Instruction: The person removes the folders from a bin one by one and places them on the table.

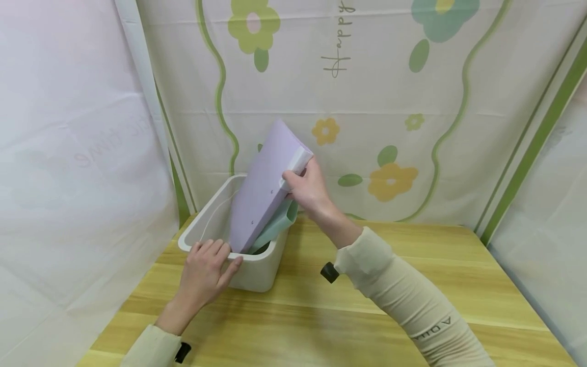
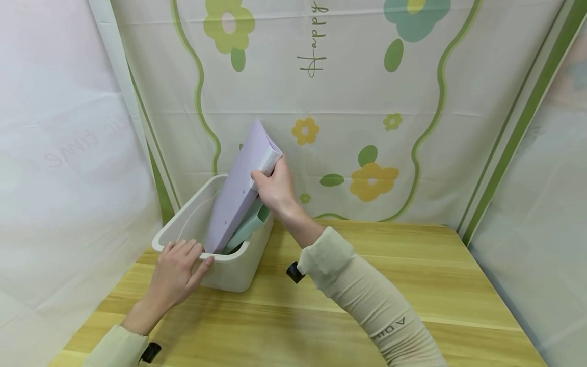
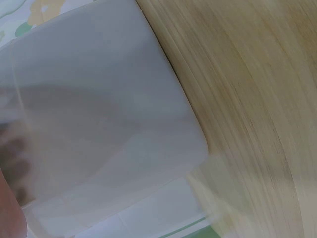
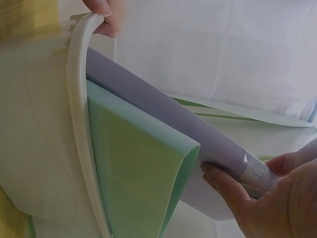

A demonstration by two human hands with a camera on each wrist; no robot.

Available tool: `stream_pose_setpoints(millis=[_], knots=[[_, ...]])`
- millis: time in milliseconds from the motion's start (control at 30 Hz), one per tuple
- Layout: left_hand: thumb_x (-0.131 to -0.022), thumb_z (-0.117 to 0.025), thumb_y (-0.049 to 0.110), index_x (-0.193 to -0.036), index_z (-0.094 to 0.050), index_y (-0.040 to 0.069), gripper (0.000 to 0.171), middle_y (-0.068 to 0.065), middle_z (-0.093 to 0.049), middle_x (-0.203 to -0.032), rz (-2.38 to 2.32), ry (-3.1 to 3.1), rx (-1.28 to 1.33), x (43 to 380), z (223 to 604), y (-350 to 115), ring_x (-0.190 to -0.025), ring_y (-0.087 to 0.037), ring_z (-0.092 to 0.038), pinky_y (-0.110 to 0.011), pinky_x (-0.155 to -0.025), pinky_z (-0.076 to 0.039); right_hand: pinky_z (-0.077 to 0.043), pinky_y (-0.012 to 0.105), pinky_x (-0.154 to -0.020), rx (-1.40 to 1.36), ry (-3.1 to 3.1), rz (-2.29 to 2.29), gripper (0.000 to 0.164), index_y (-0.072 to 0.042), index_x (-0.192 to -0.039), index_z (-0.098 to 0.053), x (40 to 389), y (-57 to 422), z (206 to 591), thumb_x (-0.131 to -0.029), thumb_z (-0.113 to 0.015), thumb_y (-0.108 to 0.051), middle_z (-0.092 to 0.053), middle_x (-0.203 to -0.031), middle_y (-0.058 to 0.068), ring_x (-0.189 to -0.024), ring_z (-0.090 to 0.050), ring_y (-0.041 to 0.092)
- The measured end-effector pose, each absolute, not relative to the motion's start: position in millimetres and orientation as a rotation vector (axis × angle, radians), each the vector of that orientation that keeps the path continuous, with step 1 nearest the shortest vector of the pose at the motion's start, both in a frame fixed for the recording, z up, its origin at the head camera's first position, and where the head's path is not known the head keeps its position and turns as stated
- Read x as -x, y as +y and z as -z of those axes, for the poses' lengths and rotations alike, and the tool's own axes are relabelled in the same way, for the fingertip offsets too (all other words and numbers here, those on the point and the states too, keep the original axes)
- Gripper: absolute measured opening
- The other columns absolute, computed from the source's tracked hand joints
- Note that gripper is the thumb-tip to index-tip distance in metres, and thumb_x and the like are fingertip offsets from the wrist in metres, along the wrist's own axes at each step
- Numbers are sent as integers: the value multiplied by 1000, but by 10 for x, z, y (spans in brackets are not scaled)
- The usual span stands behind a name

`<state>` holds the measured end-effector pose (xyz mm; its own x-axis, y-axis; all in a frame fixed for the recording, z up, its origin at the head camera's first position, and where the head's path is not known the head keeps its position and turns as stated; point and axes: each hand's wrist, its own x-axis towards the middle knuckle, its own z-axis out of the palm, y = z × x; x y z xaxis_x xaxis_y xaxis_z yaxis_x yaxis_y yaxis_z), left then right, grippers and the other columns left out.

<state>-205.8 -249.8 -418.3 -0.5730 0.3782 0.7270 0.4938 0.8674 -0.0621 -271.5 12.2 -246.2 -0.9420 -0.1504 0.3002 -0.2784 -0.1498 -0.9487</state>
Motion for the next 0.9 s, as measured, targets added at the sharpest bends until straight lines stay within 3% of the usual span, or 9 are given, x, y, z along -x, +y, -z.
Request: stream_pose_setpoints(millis=[633,900], knots=[[-106,-35,57,-83,-48,13,51,1,-43,-76,192,-2247,627,2060,4183,-2510,-70,-22,-44,-38,-71,-34,-60,48,-79,-502,-2030,-2162,52,-3,-146,-27,2755,240,2440,-100,-49,3,-46,-135,27,-112,-64,44],[-106,-35,57,-81,-46,13,51,2,-40,-75,191,-2254,627,2052,4165,-2516,-69,-22,-43,-38,-70,-33,-58,53,-84,-510,-2046,-2149,53,-4,-148,-25,2744,287,2395,-101,-49,1,-45,-138,28,-115,-62,45]])
